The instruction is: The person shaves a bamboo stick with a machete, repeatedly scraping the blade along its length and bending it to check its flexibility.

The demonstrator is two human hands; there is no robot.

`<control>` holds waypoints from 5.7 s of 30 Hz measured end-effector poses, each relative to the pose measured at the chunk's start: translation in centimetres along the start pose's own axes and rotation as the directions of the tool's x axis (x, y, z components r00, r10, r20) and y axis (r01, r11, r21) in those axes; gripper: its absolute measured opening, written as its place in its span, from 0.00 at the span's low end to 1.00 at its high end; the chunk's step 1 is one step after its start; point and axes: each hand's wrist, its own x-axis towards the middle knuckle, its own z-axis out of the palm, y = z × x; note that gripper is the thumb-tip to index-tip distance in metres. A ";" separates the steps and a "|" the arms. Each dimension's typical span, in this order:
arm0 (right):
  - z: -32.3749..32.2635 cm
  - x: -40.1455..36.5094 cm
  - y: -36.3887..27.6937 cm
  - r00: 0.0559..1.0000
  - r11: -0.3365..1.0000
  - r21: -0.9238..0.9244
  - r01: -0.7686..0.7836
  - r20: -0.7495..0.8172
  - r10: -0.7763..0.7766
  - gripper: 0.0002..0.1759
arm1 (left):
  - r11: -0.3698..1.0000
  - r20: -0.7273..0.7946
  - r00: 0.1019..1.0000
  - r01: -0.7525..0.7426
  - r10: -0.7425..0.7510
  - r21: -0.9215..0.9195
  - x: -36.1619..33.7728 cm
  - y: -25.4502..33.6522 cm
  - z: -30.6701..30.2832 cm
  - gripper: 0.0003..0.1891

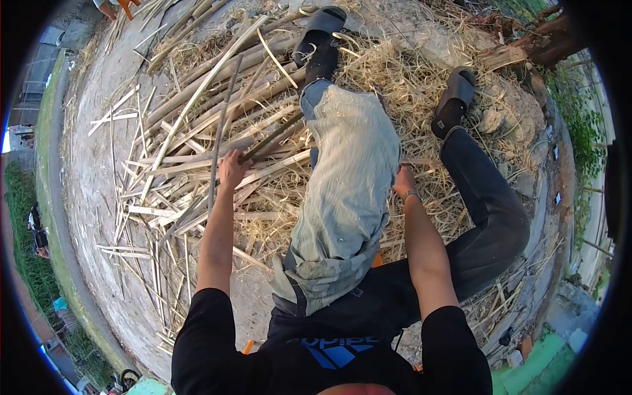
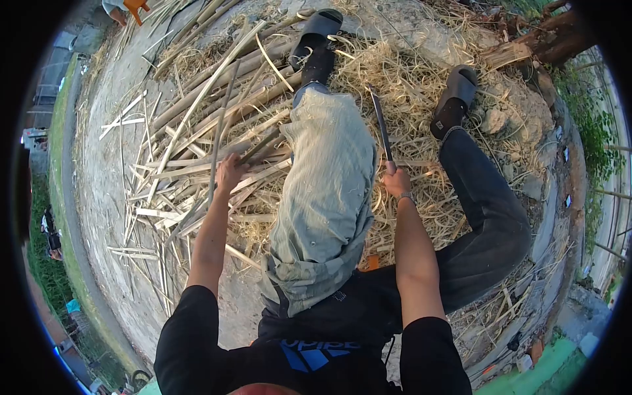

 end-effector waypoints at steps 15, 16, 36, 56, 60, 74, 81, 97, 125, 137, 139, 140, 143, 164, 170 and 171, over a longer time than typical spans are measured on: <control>10.1 7.7 9.9 0.996 0.912 0.408 0.043 -0.093 -0.006 0.27 | 0.962 0.148 0.988 -0.003 -0.039 0.272 -2.0 0.1 -2.5 0.24; 10.9 8.8 11.1 1.000 0.817 0.577 -0.020 0.008 0.019 0.25 | 0.962 0.119 0.993 -0.055 0.024 0.268 -3.1 0.0 -0.5 0.19; -6.3 3.5 -3.1 0.981 0.811 0.578 -0.088 -0.092 0.172 0.40 | 0.977 -0.468 0.869 0.208 -0.159 0.054 -12.2 -16.6 -19.9 0.10; -28.9 -26.4 -25.1 0.799 -0.021 0.831 0.556 -0.542 -0.260 0.19 | 0.621 -0.185 0.902 -0.407 0.391 -0.670 -14.2 33.7 -27.6 0.16; -27.5 -27.1 -24.5 0.782 -0.034 0.808 0.588 -0.579 -0.231 0.16 | 0.573 -0.199 0.860 -0.469 0.470 -0.672 -17.2 34.1 -24.8 0.18; -23.6 -28.3 -19.4 0.736 0.211 0.712 0.670 -0.673 -0.066 0.20 | 0.586 -0.111 0.991 -0.133 0.073 -0.799 -21.6 17.9 -22.0 0.11; -23.9 -27.8 -17.5 0.593 0.096 0.585 0.805 -0.797 -0.119 0.19 | 0.536 0.012 0.996 -0.034 0.083 -0.843 -18.1 19.4 -23.1 0.16; -24.6 -23.9 -18.5 0.813 0.491 0.675 0.551 -0.567 -0.133 0.24 | 0.984 -0.460 0.887 -0.113 0.039 -0.134 -20.9 8.2 -23.3 0.15; -23.5 -17.8 -15.5 0.712 0.666 0.530 0.525 -0.702 -0.003 0.33 | 0.958 -0.426 0.899 -0.203 0.101 -0.201 -16.2 8.6 -20.4 0.32; -21.3 -19.9 -19.3 0.713 0.726 0.425 0.540 -0.689 -0.126 0.32 | 0.947 -0.424 0.898 -0.232 0.121 -0.221 -15.0 12.4 -21.0 0.29; -21.9 -18.6 -18.8 0.752 0.707 0.498 0.502 -0.655 -0.072 0.32 | 0.942 -0.442 0.889 -0.242 0.119 -0.232 -14.9 13.3 -20.9 0.29; -22.2 -17.7 -18.6 0.781 0.676 0.571 0.466 -0.624 -0.011 0.32 | 0.950 -0.442 0.885 -0.250 0.145 -0.189 -14.3 14.2 -20.9 0.29; -14.9 -21.5 -22.7 0.727 0.664 0.403 0.630 -0.606 -0.323 0.31 | 0.955 -0.511 0.821 -0.297 0.255 0.000 -13.8 16.9 -21.7 0.27; -18.3 -21.8 -17.3 0.791 0.712 0.454 0.535 -0.566 -0.234 0.32 | 0.830 -0.677 0.484 -0.387 0.554 0.401 -15.2 15.3 -20.9 0.21; -22.5 -16.0 -13.6 0.881 0.409 0.850 0.332 -0.434 0.187 0.32 | 0.808 -0.706 0.401 -0.376 0.583 0.453 -14.5 15.3 -20.2 0.20; -21.5 -17.8 -15.2 0.894 0.456 0.832 0.316 -0.422 0.150 0.32 | 0.815 -0.705 0.416 -0.379 0.574 0.439 -14.5 15.8 -20.4 0.21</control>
